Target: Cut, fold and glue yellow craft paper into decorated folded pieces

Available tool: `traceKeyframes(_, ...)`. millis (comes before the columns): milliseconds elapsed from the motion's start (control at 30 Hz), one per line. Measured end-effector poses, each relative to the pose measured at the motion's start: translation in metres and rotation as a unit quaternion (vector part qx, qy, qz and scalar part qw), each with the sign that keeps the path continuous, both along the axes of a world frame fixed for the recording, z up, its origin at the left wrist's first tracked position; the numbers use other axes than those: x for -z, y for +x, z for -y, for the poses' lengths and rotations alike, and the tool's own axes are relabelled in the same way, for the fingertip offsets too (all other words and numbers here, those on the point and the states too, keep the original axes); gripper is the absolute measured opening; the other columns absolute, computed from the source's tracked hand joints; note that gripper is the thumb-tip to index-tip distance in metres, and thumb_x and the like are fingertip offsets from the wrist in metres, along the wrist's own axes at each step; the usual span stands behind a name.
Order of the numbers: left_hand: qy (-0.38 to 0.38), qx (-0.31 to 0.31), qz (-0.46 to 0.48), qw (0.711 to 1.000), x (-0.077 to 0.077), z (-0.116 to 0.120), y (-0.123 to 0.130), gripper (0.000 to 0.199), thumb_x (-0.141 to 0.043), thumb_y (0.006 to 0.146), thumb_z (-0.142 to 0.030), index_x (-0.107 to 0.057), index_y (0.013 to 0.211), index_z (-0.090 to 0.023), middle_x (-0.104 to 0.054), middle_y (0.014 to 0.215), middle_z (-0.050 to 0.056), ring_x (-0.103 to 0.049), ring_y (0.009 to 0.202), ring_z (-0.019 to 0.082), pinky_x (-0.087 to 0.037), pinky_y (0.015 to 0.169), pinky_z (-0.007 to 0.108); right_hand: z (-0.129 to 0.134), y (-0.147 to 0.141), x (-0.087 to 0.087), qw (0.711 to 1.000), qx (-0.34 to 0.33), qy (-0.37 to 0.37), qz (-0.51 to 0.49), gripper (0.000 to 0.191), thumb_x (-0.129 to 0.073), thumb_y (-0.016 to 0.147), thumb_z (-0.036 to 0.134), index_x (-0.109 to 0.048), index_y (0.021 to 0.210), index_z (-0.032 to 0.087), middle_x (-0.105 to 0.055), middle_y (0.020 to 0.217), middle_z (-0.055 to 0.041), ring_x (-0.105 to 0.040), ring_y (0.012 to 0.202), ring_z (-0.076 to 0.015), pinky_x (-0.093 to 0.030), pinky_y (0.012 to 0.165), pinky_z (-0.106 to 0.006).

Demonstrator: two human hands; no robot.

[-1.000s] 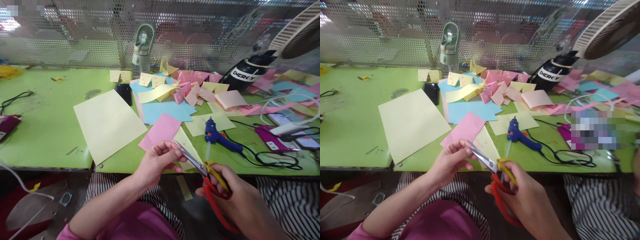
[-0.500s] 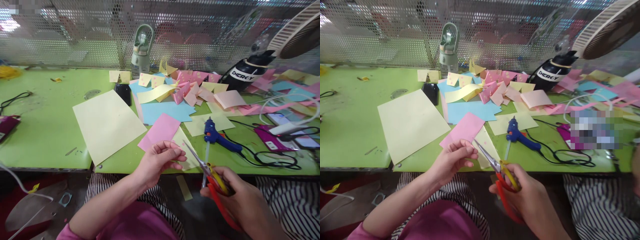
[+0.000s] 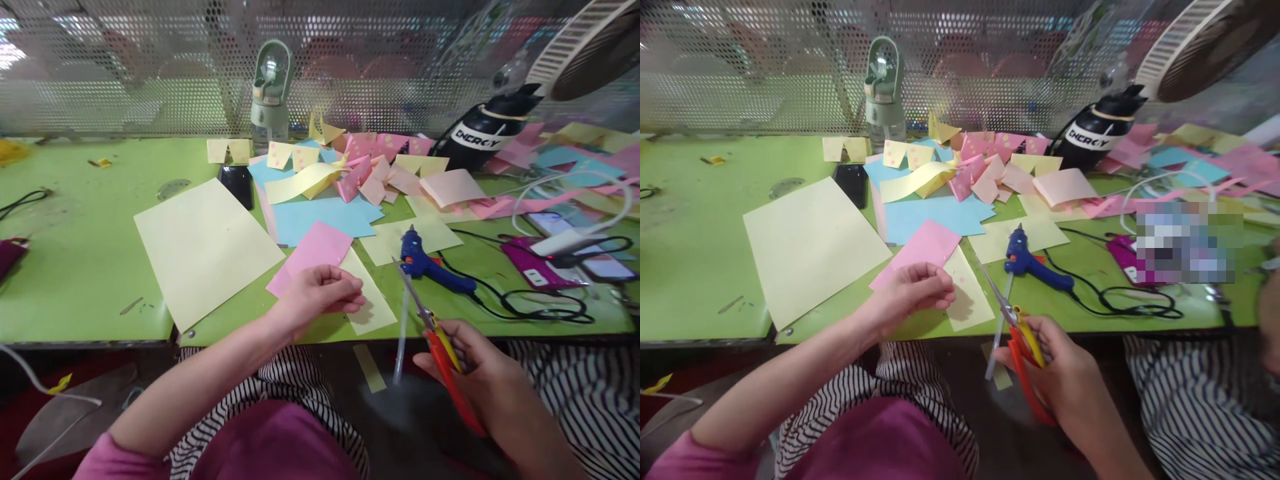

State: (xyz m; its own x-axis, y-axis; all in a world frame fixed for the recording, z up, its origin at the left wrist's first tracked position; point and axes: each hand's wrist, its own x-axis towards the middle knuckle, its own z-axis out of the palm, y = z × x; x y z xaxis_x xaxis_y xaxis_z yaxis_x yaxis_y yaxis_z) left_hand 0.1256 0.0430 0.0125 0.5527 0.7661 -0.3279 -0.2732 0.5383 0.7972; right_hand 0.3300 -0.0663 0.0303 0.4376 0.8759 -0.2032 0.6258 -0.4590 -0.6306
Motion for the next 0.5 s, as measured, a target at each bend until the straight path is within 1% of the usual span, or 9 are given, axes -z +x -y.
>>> traceKeyframes(33,0.057,0.025,-0.056,0.996,-0.002,-0.004,0.003,0.012,-0.071,0.08,-0.021,-0.063,0.074,-0.014,-0.068,0.068,0.003,-0.065,0.063,0.01,-0.055,0.065,0.022,0.001,0.002,0.001,1.0,-0.002,0.002,0.005,0.05,-0.071,0.046,0.065,-0.063,0.077,0.027,-0.066,0.057,0.0022,-0.059,0.054,-0.0212,-0.047,0.053,-0.03)
traceKeyframes(67,0.122,0.046,-0.119,0.984,-0.003,-0.009,0.005,0.012,-0.071,0.079,-0.02,-0.063,0.071,-0.016,-0.066,0.065,0.001,-0.062,0.059,0.01,-0.053,0.061,0.022,0.002,0.004,0.002,1.0,-0.005,0.004,0.007,0.05,-0.071,0.047,0.066,-0.063,0.077,0.027,-0.066,0.058,0.0021,-0.059,0.054,-0.0211,-0.047,0.051,-0.03)
traceKeyframes(133,0.253,0.068,-0.228,0.938,-0.006,-0.016,0.011,0.009,-0.068,0.076,-0.015,-0.064,0.068,-0.018,-0.065,0.064,0.0,-0.057,0.056,0.01,-0.047,0.054,0.021,0.005,0.008,0.004,1.0,-0.015,0.003,0.004,0.05,-0.071,0.05,0.066,-0.063,0.079,0.027,-0.068,0.061,0.0014,-0.06,0.056,-0.0216,-0.047,0.051,-0.029)
traceKeyframes(200,0.354,0.078,-0.281,0.888,-0.009,-0.023,0.014,0.012,-0.065,0.073,-0.011,-0.067,0.066,-0.02,-0.067,0.068,0.001,-0.055,0.055,0.011,-0.044,0.053,0.022,0.009,0.012,0.004,1.0,-0.017,-0.007,0.001,0.049,-0.07,0.054,0.066,-0.062,0.081,0.026,-0.07,0.064,0.0004,-0.062,0.059,-0.0223,-0.047,0.053,-0.03)
traceKeyframes(233,0.388,0.086,-0.291,0.87,-0.01,-0.025,0.016,0.014,-0.064,0.073,-0.01,-0.069,0.065,-0.02,-0.069,0.07,0.001,-0.056,0.056,0.012,-0.044,0.053,0.022,0.012,0.014,0.004,1.0,-0.014,-0.013,-0.001,0.049,-0.07,0.055,0.066,-0.062,0.082,0.026,-0.07,0.065,0.0,-0.063,0.06,-0.0229,-0.048,0.055,-0.03)
traceKeyframes(267,0.411,0.095,-0.295,0.857,-0.011,-0.028,0.017,0.015,-0.063,0.074,-0.01,-0.07,0.066,-0.021,-0.07,0.071,0.002,-0.057,0.057,0.013,-0.043,0.054,0.023,0.013,0.015,0.004,1.0,-0.011,-0.017,-0.002,0.05,-0.07,0.055,0.067,-0.062,0.083,0.027,-0.071,0.065,-0.0003,-0.063,0.06,-0.0235,-0.048,0.055,-0.031)
traceKeyframes(333,0.436,0.111,-0.3,0.841,-0.014,-0.032,0.018,0.017,-0.061,0.076,-0.011,-0.073,0.07,-0.021,-0.073,0.074,0.002,-0.06,0.059,0.014,-0.044,0.058,0.025,0.016,0.018,0.003,1.0,-0.004,-0.019,0.005,0.051,-0.07,0.052,0.068,-0.062,0.081,0.027,-0.07,0.063,-0.0005,-0.063,0.059,-0.0245,-0.047,0.056,-0.032)
traceKeyframes(433,0.447,0.109,-0.302,0.835,-0.02,-0.036,0.017,0.02,-0.057,0.078,-0.011,-0.075,0.079,-0.021,-0.073,0.075,0.002,-0.061,0.061,0.014,-0.044,0.062,0.025,0.017,0.02,0.003,1.0,0.001,-0.016,0.018,0.053,-0.07,0.051,0.07,-0.062,0.08,0.027,-0.069,0.063,-0.0002,-0.063,0.058,-0.0245,-0.047,0.055,-0.033)
traceKeyframes(500,0.454,0.102,-0.321,0.825,-0.025,-0.039,0.015,0.021,-0.057,0.08,-0.012,-0.076,0.085,-0.02,-0.073,0.078,0.003,-0.061,0.062,0.014,-0.044,0.062,0.025,0.017,0.021,0.004,1.0,0.001,-0.014,0.021,0.053,-0.069,0.051,0.071,-0.062,0.081,0.027,-0.069,0.064,-0.0001,-0.063,0.059,-0.0243,-0.047,0.056,-0.033)
